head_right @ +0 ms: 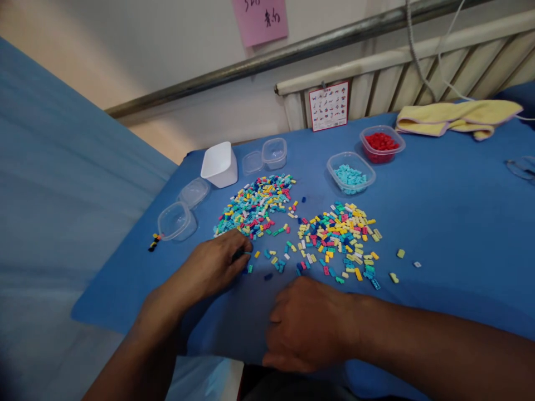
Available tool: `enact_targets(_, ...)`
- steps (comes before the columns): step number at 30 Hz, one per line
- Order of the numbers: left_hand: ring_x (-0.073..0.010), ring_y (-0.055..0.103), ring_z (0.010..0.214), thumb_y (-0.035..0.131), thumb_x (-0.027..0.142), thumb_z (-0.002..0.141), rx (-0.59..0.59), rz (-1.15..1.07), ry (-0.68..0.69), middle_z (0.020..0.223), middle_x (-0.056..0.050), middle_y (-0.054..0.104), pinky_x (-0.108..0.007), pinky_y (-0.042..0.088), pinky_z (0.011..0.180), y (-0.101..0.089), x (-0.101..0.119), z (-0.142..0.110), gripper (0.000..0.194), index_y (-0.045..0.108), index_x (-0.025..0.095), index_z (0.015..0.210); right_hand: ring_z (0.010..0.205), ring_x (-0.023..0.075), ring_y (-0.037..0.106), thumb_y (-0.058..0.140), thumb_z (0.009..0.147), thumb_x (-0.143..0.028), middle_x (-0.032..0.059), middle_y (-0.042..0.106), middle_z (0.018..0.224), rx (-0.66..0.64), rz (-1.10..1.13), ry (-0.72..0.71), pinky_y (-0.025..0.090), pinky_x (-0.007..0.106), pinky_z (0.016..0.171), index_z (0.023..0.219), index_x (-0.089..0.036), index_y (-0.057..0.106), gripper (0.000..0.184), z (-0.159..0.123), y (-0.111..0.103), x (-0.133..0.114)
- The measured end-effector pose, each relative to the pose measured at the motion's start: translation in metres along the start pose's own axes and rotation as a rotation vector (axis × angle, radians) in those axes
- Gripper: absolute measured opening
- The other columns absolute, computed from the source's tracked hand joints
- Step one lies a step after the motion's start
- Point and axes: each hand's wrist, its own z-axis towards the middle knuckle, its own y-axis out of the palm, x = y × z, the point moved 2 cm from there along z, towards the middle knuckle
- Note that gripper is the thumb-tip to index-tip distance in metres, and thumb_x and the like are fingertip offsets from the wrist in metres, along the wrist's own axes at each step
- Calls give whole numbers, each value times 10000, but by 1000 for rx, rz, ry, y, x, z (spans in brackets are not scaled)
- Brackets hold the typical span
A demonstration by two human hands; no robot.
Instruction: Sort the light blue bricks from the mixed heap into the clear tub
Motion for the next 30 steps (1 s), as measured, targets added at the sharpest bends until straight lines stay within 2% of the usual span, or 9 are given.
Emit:
enact_targets(4,-243,685,954,537,222,1038,-2,18,3,1077,-48,711,-390,500,819,3,0,2,157,685,207,1088,659,203,639,558,1112,-520,17,770,750,3,-6,-3,282,390,600,844,-244,788,448,1,-1,0)
enact_targets(9,-277,703,1128,505,229,1083,121,28,3,1247,-96,713,-430,552,975,8,-2,14,361,677,187,1397,663,203,636,577,1104,-521,14,766,744,2,-15,2,282,385,604,835,-245,780,435,0,-2,-1)
enact_targets(12,-280,699,1141,489,237,1104,169,84,23,1252,-110,695,-432,570,986,14,-4,24,413,673,212,1473,656,198,623,571,1106,-521,16,765,744,20,-5,-2,285,381,611,844,-242,778,436,-1,-2,0)
enact_targets(15,-272,702,1113,511,226,1095,176,151,22,1233,-102,689,-407,582,928,17,-4,29,392,715,244,1430,659,193,628,574,1105,-519,19,770,753,21,13,-5,298,376,614,855,-236,781,431,-1,-3,0)
enact_targets(20,-249,710,1057,512,208,1083,82,143,-3,1128,-100,699,-369,565,901,9,0,25,268,767,192,1167,664,190,652,579,1106,-492,17,779,768,16,33,-8,348,382,617,859,-226,791,421,1,-5,0)
enact_targets(24,-269,709,1088,515,207,1071,27,107,2,1159,-107,706,-391,554,924,5,1,23,243,748,183,1136,659,199,655,582,1101,-505,18,777,759,23,22,-9,331,382,608,845,-228,785,429,1,-5,0)
enact_targets(30,-247,689,1007,482,201,1086,40,77,78,1097,-100,687,-377,523,874,8,-1,27,261,741,170,1104,653,195,646,589,1099,-480,20,777,761,18,12,-21,340,375,625,842,-228,780,407,1,-6,-1)
